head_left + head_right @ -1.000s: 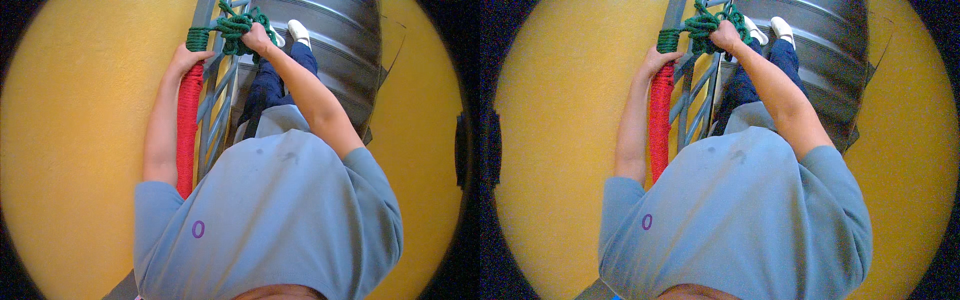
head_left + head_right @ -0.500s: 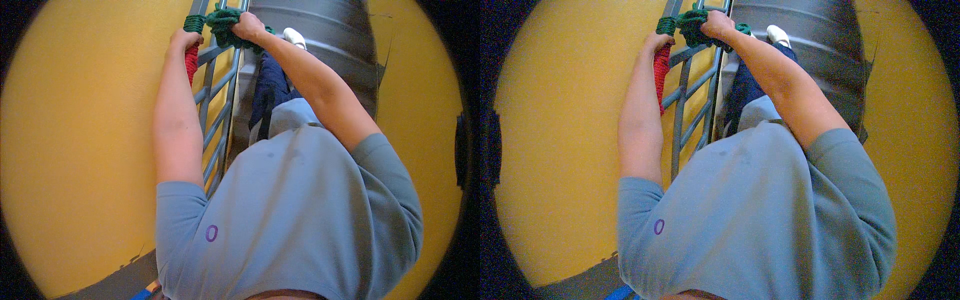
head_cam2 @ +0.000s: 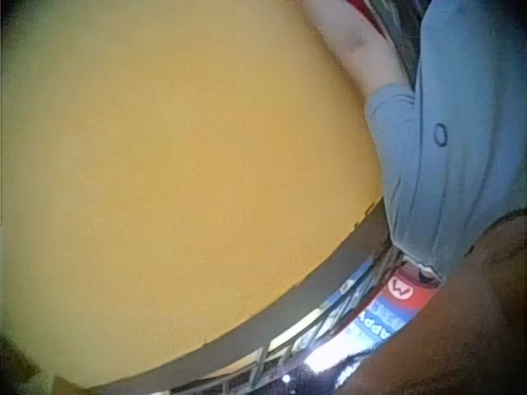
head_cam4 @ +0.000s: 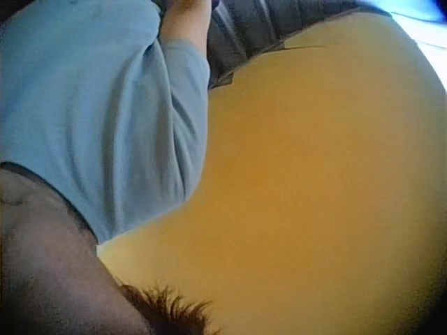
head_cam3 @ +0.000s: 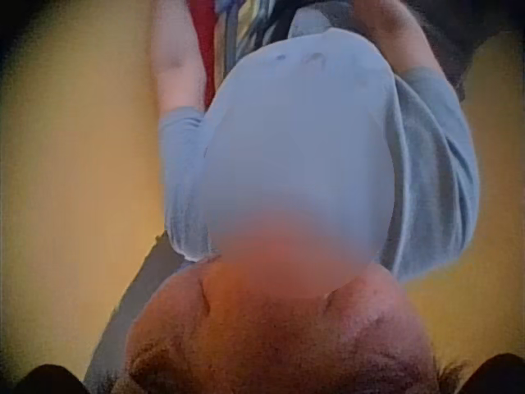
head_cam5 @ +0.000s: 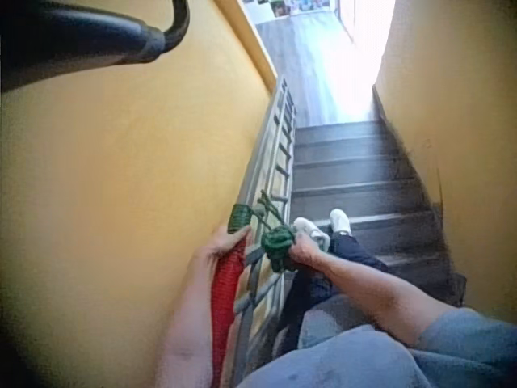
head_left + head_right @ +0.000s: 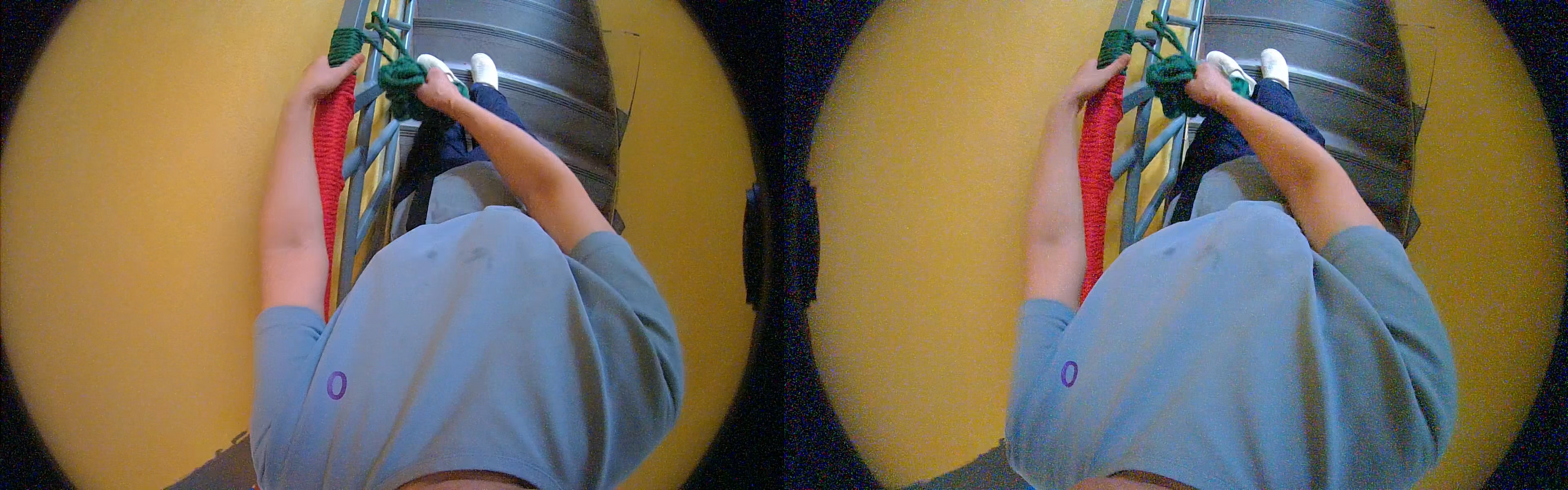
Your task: The person ties a green rope around a metal railing that is already partially wrapped in red rope. They secure the rope by looping and knotting it around the railing structure, working with both hands to tighten and adjust the knot.
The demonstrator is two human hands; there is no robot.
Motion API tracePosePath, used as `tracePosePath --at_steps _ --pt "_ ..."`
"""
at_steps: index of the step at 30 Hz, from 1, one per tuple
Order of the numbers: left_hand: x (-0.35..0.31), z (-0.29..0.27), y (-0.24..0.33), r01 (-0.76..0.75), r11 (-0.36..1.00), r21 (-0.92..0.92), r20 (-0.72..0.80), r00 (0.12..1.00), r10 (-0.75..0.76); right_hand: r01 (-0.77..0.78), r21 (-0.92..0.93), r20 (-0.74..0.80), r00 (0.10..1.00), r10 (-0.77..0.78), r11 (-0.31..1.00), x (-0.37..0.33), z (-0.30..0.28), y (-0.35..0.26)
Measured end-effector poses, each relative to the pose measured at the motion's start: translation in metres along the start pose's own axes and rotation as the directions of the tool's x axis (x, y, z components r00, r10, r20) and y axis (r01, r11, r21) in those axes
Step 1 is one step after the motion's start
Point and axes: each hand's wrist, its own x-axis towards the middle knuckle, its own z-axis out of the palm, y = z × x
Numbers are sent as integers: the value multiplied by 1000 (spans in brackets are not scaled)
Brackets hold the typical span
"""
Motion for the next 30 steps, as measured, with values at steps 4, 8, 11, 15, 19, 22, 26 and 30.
tracePosePath --at_steps 4,8,11,15,19,22,26,30 --pt "26 -3 -3 144 922 -359 166 982 -89 73 219 -16 997 -71 973 6 27 30" --pt "63 16 -18 310 896 -318 151 950 -274 53 102 -116 992 -41 993 17 39 40" --pt "84 20 -40 330 921 -205 91 944 -317 -15 -37 -143 990 10 999 -15 23 6" --pt "86 14 -54 246 959 -144 48 969 -241 48 -70 -290 955 -67 996 -37 22 -9" --pt "70 19 -68 168 986 16 -144 976 -164 328 305 -431 885 -178 894 -41 36 24" --pt "67 20 -85 147 960 238 -246 965 -87 343 407 -461 877 -134 846 -54 65 38" --pt "43 27 -106 104 957 271 -188 981 -53 -11 876 -181 919 351 482 -49 66 27" --pt "21 29 -107 -55 998 15 4 998 55 148 913 -109 986 123 -379 2 48 15"
